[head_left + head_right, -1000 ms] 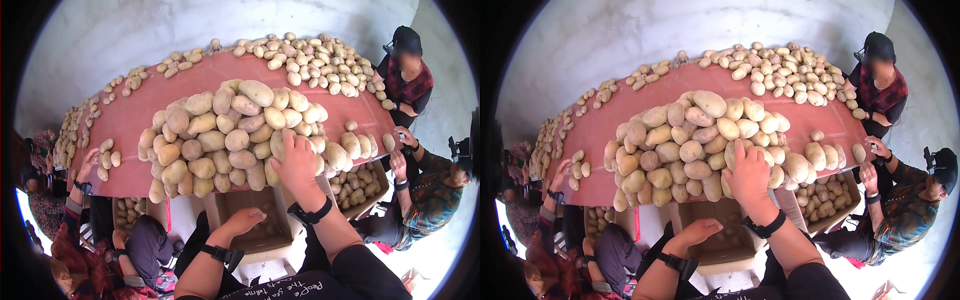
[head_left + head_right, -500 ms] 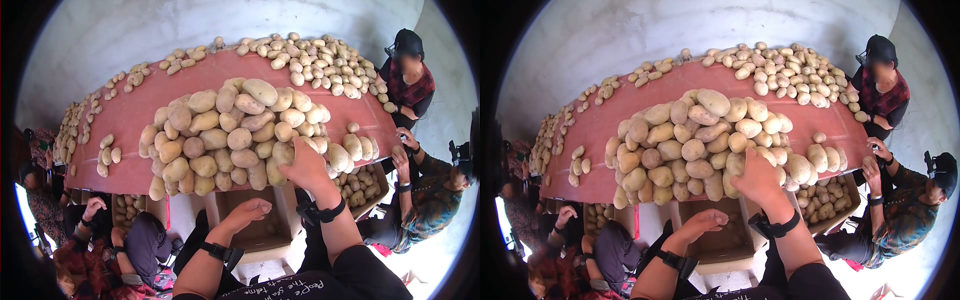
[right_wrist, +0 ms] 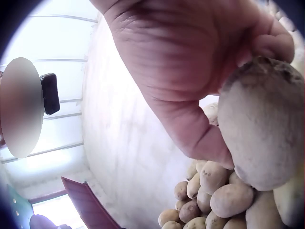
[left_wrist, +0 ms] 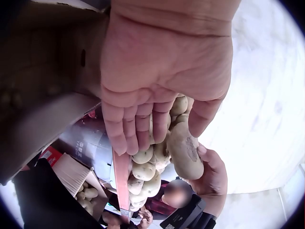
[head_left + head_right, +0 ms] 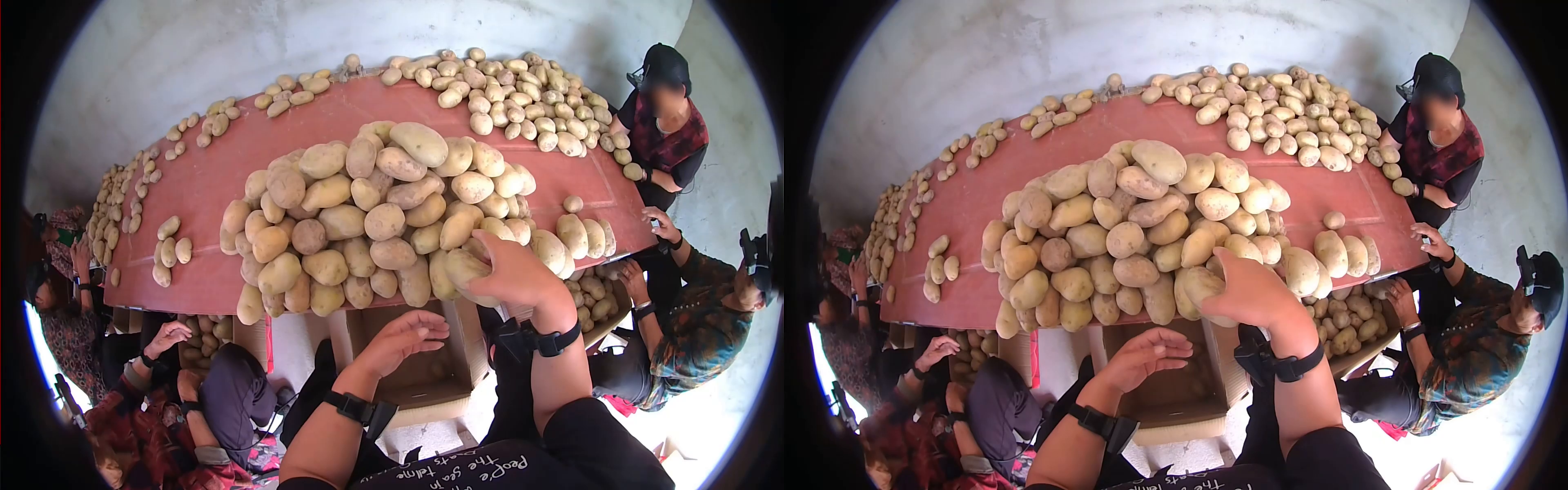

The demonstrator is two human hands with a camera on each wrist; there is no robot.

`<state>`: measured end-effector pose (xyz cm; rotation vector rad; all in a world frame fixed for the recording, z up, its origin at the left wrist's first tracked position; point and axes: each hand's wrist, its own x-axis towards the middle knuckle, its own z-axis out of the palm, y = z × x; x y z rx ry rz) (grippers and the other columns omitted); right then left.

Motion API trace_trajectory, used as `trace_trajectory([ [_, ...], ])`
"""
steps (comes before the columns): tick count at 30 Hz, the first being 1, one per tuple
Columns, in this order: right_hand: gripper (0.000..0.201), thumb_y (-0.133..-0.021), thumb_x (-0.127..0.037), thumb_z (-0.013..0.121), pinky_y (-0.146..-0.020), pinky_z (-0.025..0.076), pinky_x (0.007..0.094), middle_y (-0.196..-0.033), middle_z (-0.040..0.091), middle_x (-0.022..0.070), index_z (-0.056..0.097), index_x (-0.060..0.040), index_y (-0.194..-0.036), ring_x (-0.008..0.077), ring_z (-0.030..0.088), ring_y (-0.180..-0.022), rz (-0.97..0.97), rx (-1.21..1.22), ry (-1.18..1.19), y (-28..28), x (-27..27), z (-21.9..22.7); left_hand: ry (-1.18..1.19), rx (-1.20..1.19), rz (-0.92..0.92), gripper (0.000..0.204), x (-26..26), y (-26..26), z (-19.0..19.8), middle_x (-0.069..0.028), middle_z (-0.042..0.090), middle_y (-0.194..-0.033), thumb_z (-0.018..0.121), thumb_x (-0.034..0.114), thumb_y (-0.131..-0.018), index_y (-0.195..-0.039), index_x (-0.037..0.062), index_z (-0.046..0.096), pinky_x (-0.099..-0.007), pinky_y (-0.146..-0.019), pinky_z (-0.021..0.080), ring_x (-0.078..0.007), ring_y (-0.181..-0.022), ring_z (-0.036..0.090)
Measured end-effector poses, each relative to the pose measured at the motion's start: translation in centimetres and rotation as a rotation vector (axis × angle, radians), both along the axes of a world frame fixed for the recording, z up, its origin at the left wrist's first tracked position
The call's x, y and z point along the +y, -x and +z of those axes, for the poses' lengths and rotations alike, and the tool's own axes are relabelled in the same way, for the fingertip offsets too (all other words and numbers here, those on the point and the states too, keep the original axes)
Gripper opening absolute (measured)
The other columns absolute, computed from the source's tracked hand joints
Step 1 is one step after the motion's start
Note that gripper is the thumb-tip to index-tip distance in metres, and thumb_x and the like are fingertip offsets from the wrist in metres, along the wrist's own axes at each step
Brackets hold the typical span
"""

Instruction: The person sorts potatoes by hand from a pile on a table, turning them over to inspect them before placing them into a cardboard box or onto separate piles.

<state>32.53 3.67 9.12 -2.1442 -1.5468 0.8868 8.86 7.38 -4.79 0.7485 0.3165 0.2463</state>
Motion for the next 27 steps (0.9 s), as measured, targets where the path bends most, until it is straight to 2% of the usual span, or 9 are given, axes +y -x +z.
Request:
trace_trajectory([
  [2, 0.084, -0.064, -0.029, 0.072, -0.084, 0.050, 0.0372, -0.105, 0.064, 0.0258, 0.042, 0.0034, -0.136, 0.0342, 0.064, -0.098, 0.014, 0.041, -0.065, -0.9, -0.2, -1.0, 0.010, -0.015, 0.003, 0.036, 0.0, 0.0, 0.1, -0.0128, 0.055, -0.123, 0.054, 0.021, -0.095, -0.124, -0.0009, 0.051, -0.0392, -0.103, 0.042, -0.0235, -0.120, 0.052],
  [5, 0.081, -0.065, -0.026, 0.072, -0.084, 0.050, 0.0365, -0.106, 0.064, 0.0250, 0.043, 0.0019, -0.136, 0.0336, 0.064, -0.099, 0.037, 0.036, -0.049, -1.5, -0.5, -0.9, 0.025, -0.025, 0.027, 0.039, -0.1, -0.1, 0.0, -0.0164, 0.056, -0.126, 0.056, 0.019, -0.093, -0.125, -0.0020, 0.050, -0.0428, -0.104, 0.042, -0.0270, -0.121, 0.053],
  [11, 0.079, -0.065, -0.024, 0.072, -0.083, 0.050, 0.0359, -0.105, 0.065, 0.0232, 0.045, 0.0002, -0.135, 0.0315, 0.064, -0.098, 0.062, 0.077, -0.026, -2.0, -0.7, 0.0, 0.003, -0.051, 0.019, 0.040, -0.1, -0.1, 0.2, -0.0154, 0.054, -0.128, 0.057, 0.019, -0.092, -0.126, -0.0019, 0.050, -0.0434, -0.104, 0.042, -0.0266, -0.122, 0.053],
  [14, 0.078, -0.064, -0.028, 0.072, -0.081, 0.050, 0.0358, -0.103, 0.066, 0.0208, 0.048, 0.0021, -0.131, 0.0328, 0.065, -0.092, 0.091, 0.063, -0.055, -2.1, -1.0, -0.1, 0.006, -0.073, 0.018, 0.042, -0.1, 0.0, 0.2, -0.0155, 0.054, -0.129, 0.058, 0.019, -0.092, -0.127, -0.0012, 0.048, -0.0436, -0.104, 0.042, -0.0272, -0.122, 0.052],
  [17, 0.073, -0.064, -0.024, 0.073, -0.081, 0.050, 0.0363, -0.102, 0.065, 0.0180, 0.051, -0.0007, -0.129, 0.0307, 0.063, -0.091, 0.233, 0.180, -0.063, -0.8, -0.9, 1.5, -0.034, -0.072, -0.008, 0.051, -0.1, 0.1, 0.9, -0.0156, 0.050, -0.133, 0.059, 0.021, -0.092, -0.135, 0.0008, 0.040, -0.0443, -0.104, 0.041, -0.0280, -0.123, 0.051],
  [20, 0.066, -0.064, -0.019, 0.073, -0.085, 0.048, 0.0365, -0.101, 0.063, 0.0161, 0.054, -0.0041, -0.126, 0.0295, 0.061, -0.095, 0.396, 0.284, -0.258, 1.7, -0.1, 0.4, 0.018, -0.180, 0.070, 0.061, -0.6, 0.0, 3.3, -0.0144, 0.043, -0.140, 0.060, 0.025, -0.093, -0.143, 0.0054, 0.029, -0.0463, -0.105, 0.042, -0.0288, -0.126, 0.049],
  [23, 0.064, -0.065, -0.016, 0.073, -0.088, 0.047, 0.0366, -0.107, 0.061, 0.0158, 0.055, -0.0067, -0.125, 0.0296, 0.058, -0.101, 0.518, 0.182, -0.255, 4.2, 0.6, -0.9, 0.212, -0.313, 0.107, 0.065, -0.6, 0.4, 1.4, -0.0091, 0.034, -0.147, 0.057, 0.024, -0.095, -0.148, 0.0126, 0.021, -0.0478, -0.108, 0.038, -0.0249, -0.131, 0.043],
  [24, 0.065, -0.063, -0.012, 0.074, -0.091, 0.044, 0.0351, -0.107, 0.059, 0.0140, 0.056, -0.0065, -0.126, 0.0284, 0.056, -0.102, 0.543, 0.209, -0.254, 4.4, 0.9, -1.0, 0.175, -0.300, 0.128, 0.065, -0.5, 0.7, 1.0, -0.0084, 0.034, -0.147, 0.056, 0.023, -0.096, -0.149, 0.0146, 0.020, -0.0494, -0.109, 0.037, -0.0255, -0.133, 0.041],
  [27, 0.065, -0.064, -0.013, 0.075, -0.092, 0.044, 0.0366, -0.111, 0.058, 0.0156, 0.056, -0.0046, -0.125, 0.0304, 0.055, -0.103, 0.535, 0.320, -0.118, 4.3, 1.4, -0.4, 0.142, -0.285, 0.147, 0.077, -0.2, 1.3, 1.8, -0.0094, 0.033, -0.147, 0.062, 0.025, -0.092, -0.151, 0.0155, 0.014, -0.0496, -0.108, 0.037, -0.0255, -0.133, 0.041],
])
